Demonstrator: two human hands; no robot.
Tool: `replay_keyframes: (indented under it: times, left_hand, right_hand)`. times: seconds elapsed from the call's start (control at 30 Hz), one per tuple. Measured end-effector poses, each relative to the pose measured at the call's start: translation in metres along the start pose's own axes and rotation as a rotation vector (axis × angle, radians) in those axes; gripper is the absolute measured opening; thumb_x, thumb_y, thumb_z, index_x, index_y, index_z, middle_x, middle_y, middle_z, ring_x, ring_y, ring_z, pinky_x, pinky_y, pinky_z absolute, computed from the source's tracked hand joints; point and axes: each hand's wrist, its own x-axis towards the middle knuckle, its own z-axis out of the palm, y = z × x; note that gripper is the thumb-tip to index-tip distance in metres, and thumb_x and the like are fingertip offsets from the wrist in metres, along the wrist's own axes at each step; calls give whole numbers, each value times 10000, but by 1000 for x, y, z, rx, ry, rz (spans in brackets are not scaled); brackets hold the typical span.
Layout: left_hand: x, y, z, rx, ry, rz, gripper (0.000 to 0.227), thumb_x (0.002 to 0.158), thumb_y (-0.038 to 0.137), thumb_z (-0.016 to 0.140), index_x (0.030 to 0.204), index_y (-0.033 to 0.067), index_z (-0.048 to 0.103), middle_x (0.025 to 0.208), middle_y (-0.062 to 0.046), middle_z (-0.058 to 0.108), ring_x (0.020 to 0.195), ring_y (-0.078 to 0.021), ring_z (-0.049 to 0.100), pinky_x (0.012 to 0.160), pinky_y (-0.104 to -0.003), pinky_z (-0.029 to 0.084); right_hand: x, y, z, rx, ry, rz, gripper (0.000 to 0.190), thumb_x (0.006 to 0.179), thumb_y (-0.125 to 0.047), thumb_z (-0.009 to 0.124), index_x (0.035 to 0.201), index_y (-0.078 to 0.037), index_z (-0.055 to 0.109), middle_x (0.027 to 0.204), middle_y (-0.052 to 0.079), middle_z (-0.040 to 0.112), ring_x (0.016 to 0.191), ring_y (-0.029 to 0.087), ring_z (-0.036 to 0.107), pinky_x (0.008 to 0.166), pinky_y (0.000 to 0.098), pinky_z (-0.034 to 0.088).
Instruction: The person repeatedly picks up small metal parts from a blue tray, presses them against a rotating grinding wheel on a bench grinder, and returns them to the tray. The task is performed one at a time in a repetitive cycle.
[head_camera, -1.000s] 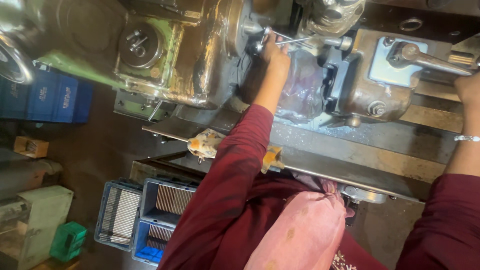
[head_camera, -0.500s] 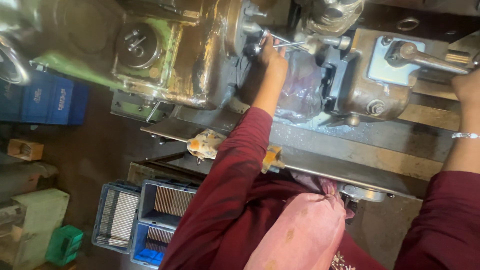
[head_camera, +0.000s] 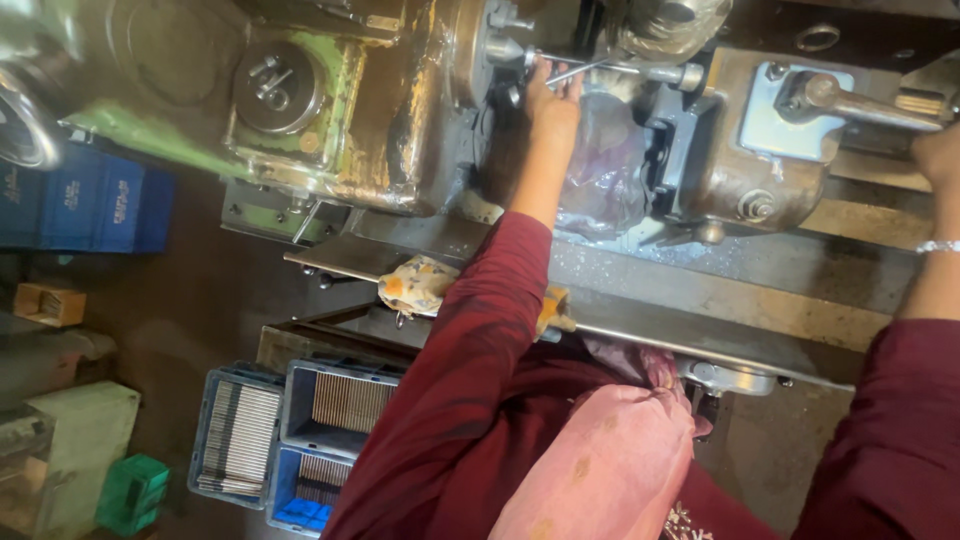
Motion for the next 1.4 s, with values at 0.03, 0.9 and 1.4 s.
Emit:
replay_keyframes:
  times: [0.03,0.9,1.4]
  left_hand:
    - [2,0,-2,-36,-36,-14,257,993,211,651,1215,81,654,1152,-63,610,1068,-231,594,939,-431,585]
    - [36,9,-6,107,-55,-28,230,1040,227,593,1248,129,607,1284,-43,600,1115,-246,576,943,-444,569]
    - [43,45,-12,490,80,-74,147,1028,260,466,1038,148,560,928,-8,658,720,-158,575,574,-300,426]
  right_hand:
    - [-6,-2,-5,-20,8,7,269,862,-72,790,1012,138,719,922,302,723,782,367,726,640,442,575]
    - [-67,-22,-45,-497,479,-226,411,725,-272,844,991,-44,628,1013,148,655,946,303,661,824,412,511]
    - [-393,57,53,969,558,297,487,897,18,565,1364,156,560,1189,104,593,975,202,525,835,352,457]
